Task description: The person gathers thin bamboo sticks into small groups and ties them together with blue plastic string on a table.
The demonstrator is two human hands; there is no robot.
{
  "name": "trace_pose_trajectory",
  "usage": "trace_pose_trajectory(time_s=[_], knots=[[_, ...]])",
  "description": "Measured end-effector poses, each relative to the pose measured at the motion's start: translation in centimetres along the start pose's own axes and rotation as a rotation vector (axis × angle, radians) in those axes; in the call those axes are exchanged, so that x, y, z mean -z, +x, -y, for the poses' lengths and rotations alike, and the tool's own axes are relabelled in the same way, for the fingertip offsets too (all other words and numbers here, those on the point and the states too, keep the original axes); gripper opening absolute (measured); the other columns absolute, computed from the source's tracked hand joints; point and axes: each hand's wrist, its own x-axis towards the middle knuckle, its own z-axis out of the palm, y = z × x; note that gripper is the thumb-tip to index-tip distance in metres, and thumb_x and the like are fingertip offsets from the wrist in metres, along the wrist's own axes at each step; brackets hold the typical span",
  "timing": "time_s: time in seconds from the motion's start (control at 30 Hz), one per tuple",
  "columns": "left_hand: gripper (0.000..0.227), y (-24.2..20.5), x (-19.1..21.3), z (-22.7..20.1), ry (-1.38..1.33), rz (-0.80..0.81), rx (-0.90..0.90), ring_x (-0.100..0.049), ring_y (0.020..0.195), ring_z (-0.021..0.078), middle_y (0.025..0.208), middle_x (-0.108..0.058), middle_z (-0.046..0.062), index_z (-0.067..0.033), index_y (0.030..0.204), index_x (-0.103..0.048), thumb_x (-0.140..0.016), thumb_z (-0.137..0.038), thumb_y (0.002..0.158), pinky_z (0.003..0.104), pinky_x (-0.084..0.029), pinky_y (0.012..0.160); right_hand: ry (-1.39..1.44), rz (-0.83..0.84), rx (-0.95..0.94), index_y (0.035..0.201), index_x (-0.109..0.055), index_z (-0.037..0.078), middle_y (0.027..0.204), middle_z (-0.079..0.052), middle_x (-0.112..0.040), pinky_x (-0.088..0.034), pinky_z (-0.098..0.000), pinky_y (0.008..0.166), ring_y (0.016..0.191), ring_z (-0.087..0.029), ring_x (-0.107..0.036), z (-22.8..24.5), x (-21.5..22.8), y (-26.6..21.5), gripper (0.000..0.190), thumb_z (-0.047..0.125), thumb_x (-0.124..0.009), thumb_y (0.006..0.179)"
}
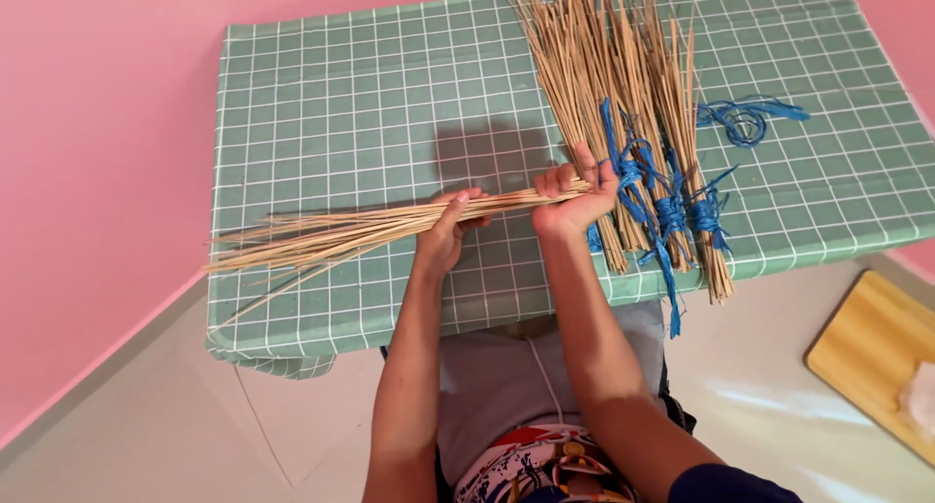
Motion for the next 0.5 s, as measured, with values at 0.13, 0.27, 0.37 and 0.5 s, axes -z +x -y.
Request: trace_pose_trajectory(time_s=[0.13,0.27,0.37,0.5], knots=[[0.042,0.1,0.0,-0.3,-0.002,0.005,-0.004,-0.074,0.086,0.0267,0.108,-0.075,0.021,0.0081,0.115,-0.069,-0.059,-0.032,0.106,0.038,-0.063,0.078,-0.104,-0.079,0.016,0.109,-0.063,0.011,0.057,-0.002,-0.039,-0.035,-0.0370,0.051,0.050,-0.019,-0.037,-0.6,-0.4,-0.7,0.035,0.039,-0.043,0.103],[0.041,0.2,-0.1,-0.7,-0.018,-0.089,0.050,-0.074,0.077,0.0255,0.107,-0.076,0.021,0.0052,0.114,-0.065,-0.057,-0.034,0.104,0.034,-0.062,0.067,-0.204,-0.125,-0.021,0.114,-0.062,0.009,0.062,-0.003,-0.042,-0.043,-0.0398,0.059,0.056,-0.021,-0.045,-0.1,-1.6,-1.2,0.033,0.036,-0.047,0.103],[0.041,0.5,0.0,-0.8,-0.054,-0.122,0.050,-0.075,0.078,0.0257,0.107,-0.075,0.024,0.0063,0.113,-0.064,-0.057,-0.033,0.105,0.033,-0.064,0.067,-0.304,-0.090,-0.030,0.118,-0.064,0.007,0.071,-0.004,-0.052,-0.051,-0.0431,0.070,0.067,-0.023,-0.055,0.7,-2.6,-1.9,0.032,0.032,-0.051,0.103],[0.041,0.6,0.3,-0.5,-0.108,-0.126,0.025,-0.076,0.080,0.0269,0.107,-0.074,0.025,0.0074,0.112,-0.064,-0.058,-0.032,0.105,0.033,-0.065,0.070,-0.695,0.109,0.103,0.127,-0.069,0.003,0.106,-0.008,-0.068,-0.052,-0.0379,0.094,0.101,-0.023,-0.063,3.2,-4.2,-3.4,0.036,0.021,-0.054,0.099]])
